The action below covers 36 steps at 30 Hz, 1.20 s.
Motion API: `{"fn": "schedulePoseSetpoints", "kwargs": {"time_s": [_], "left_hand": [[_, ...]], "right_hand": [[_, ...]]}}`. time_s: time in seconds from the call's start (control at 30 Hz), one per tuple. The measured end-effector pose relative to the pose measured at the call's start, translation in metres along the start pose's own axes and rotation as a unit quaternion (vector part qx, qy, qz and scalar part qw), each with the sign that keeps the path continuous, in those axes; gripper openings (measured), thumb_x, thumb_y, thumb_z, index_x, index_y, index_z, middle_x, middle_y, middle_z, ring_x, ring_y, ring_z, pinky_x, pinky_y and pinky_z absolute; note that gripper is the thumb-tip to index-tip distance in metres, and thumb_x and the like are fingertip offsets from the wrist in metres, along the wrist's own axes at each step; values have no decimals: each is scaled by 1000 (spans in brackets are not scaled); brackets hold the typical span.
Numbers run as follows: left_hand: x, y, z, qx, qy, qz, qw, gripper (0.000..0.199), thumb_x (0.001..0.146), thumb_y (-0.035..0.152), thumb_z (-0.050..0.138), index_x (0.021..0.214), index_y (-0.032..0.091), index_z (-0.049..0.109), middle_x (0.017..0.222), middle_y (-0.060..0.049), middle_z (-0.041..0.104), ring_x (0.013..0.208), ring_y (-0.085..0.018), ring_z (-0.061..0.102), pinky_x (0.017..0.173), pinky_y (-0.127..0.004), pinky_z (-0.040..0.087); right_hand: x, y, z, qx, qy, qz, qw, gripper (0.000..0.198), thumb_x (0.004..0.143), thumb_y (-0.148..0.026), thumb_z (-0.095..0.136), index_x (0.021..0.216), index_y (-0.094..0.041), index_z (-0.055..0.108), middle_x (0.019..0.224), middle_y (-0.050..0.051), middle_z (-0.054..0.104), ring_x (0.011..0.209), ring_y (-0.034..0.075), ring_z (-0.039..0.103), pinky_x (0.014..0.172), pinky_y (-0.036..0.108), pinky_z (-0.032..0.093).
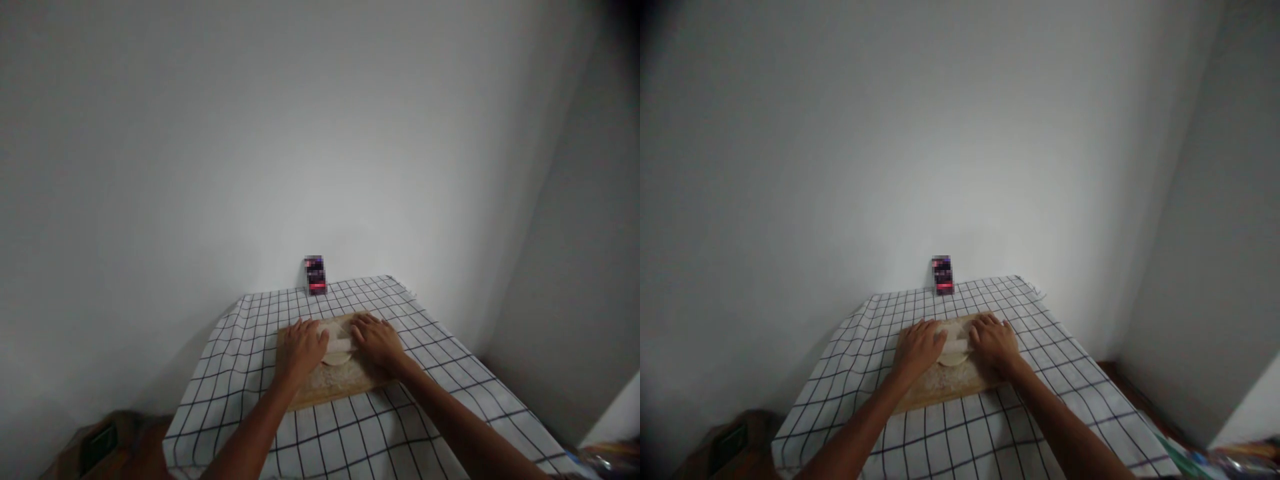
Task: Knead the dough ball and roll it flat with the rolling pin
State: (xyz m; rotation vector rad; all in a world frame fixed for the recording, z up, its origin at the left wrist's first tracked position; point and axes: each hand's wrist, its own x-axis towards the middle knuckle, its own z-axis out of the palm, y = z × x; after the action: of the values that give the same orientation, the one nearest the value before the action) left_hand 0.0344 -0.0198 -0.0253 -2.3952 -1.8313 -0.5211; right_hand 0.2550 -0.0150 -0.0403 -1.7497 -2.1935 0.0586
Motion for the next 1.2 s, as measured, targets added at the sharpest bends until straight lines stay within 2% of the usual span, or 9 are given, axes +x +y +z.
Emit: {"fn": "schedulePoseSetpoints", "kwargs": {"time_s": [0.13, 0.27, 0.4, 0.53, 0.67, 0.77, 0.93, 1.07, 1.2], "left_hand": [[-4, -1, 4, 3, -3, 0, 1000, 42, 109, 40, 51, 140, 19, 70, 146, -10, 72, 142, -32, 61, 124, -50, 43], [-18, -2, 13, -5, 39, 41, 998, 42, 111, 40, 46, 139, 20, 71, 150, -10, 70, 149, -31, 55, 131, -50, 36], [-18, 0, 10, -10, 20, 29, 999, 43, 112, 39, 44, 139, 20, 71, 150, -10, 70, 147, -30, 57, 130, -50, 38], [-20, 2, 9, -7, 28, 30, 999, 42, 112, 37, 43, 140, 20, 70, 151, -10, 69, 148, -30, 56, 131, -53, 37], [-44, 1, 17, -16, 54, 51, 997, 45, 113, 39, 43, 142, 19, 70, 161, -11, 60, 159, -31, 44, 133, -54, 35], [-64, 1, 21, -36, 55, 64, 996, 46, 112, 38, 43, 147, 20, 66, 162, -12, 59, 158, -32, 46, 131, -56, 40], [-85, 6, 16, -73, 25, 68, 995, 44, 106, 31, 55, 148, 22, 65, 165, -9, 57, 157, -32, 47, 129, -58, 41], [-92, 10, 7, -104, 2, 59, 993, 36, 103, 26, 57, 136, 26, 71, 161, -5, 61, 156, -31, 47, 130, -58, 40], [-82, 9, -4, -108, 12, 67, 992, 36, 104, 25, 55, 136, 25, 70, 154, -7, 67, 154, -31, 50, 129, -55, 40]], "right_hand": [[-6, -3, -1, -4, -1, 1, 1000, 48, 112, -34, 31, 133, -24, 73, 153, 11, 66, 149, 30, 54, 117, 57, 46], [-23, -2, 4, -14, 21, -14, 1000, 49, 112, -37, 32, 136, -28, 73, 159, 9, 62, 155, 32, 48, 122, 60, 40], [-24, -3, 5, 0, 14, 0, 1000, 51, 112, -39, 30, 135, -29, 74, 160, 7, 62, 157, 33, 45, 127, 65, 32], [-26, -5, 4, -1, 19, 7, 1000, 51, 112, -39, 29, 139, -29, 72, 159, 6, 63, 156, 31, 47, 127, 63, 32], [-47, -6, 5, -4, 37, -7, 999, 52, 112, -42, 29, 144, -35, 70, 163, 1, 59, 160, 30, 42, 130, 61, 32], [-65, -6, 9, 12, 46, -4, 999, 52, 112, -47, 30, 148, -40, 67, 164, -3, 57, 161, 28, 41, 130, 59, 33], [-85, -4, 19, 37, 51, -8, 998, 54, 104, -67, 45, 147, -44, 66, 170, -5, 49, 161, 29, 40, 131, 58, 36], [-86, -1, 20, 62, 61, -11, 996, 43, 100, -67, 52, 134, -49, 72, 155, -6, 65, 154, 31, 49, 127, 59, 41], [-72, -1, 0, 77, 70, -31, 994, 37, 101, -63, 55, 123, -42, 76, 141, 0, 74, 141, 31, 61, 115, 52, 52]]}}
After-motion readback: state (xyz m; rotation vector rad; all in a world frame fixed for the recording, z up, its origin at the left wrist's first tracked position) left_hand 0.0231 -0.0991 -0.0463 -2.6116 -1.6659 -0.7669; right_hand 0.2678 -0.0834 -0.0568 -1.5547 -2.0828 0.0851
